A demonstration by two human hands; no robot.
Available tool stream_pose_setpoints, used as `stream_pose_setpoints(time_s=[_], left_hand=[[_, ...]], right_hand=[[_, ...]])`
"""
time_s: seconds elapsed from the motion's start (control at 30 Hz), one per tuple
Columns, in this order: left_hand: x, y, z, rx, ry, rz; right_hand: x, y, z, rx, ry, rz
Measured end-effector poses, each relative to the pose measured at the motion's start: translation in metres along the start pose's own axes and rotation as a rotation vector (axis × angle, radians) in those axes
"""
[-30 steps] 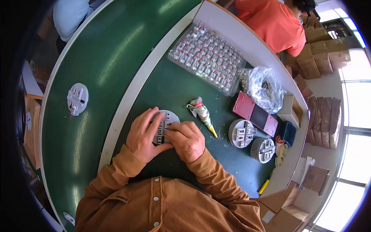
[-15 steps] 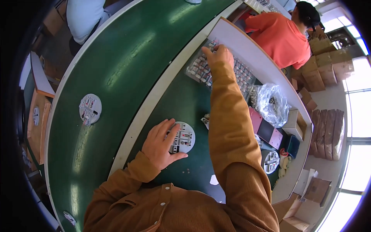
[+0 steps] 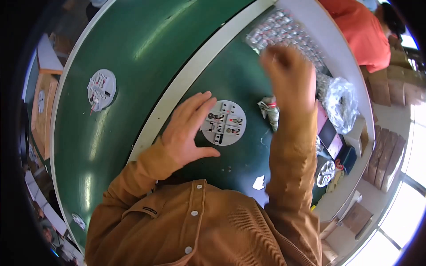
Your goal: The person assembles electronic components onto circular bases by hand.
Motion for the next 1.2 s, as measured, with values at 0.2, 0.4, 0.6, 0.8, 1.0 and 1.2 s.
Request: stream_pose_setpoints(time_s=[0.2,0.4,0.6,0.8,1.0,1.2], left_hand=[[0.007,0.008,0.012,0.048,0.089,-0.019],[0.010,0.000,0.015,0.011,0.054,-0.018],[0.014,-0.004,0.016,-0.010,0.038,-0.031],[0.020,-0.007,0.016,-0.035,0.025,-0.074],[0.025,-0.009,0.017,-0.063,0.086,-0.076],[0.019,-0.015,0.018,-0.095,0.092,-0.134]], right_hand=[[0.039,0.131,-0.051,0.215,-0.062,0.292],[0.061,0.131,-0.070,0.250,0.068,0.536],[0.068,0.127,-0.075,0.294,0.181,0.528],[0.068,0.113,-0.087,0.415,0.247,0.509],[0.074,0.116,-0.098,0.413,0.308,0.634],[0.062,0.112,-0.083,0.341,0.081,0.543]])
Point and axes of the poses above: each hand's wrist, its own y-axis away from the middle knuckle, its own z-axis out of the back of the hand, x = y × z, the point moved 10 cm from there along -y, towards the middle knuckle, and after that the axes turned 12 degrees about y, right-handed, at the moved point
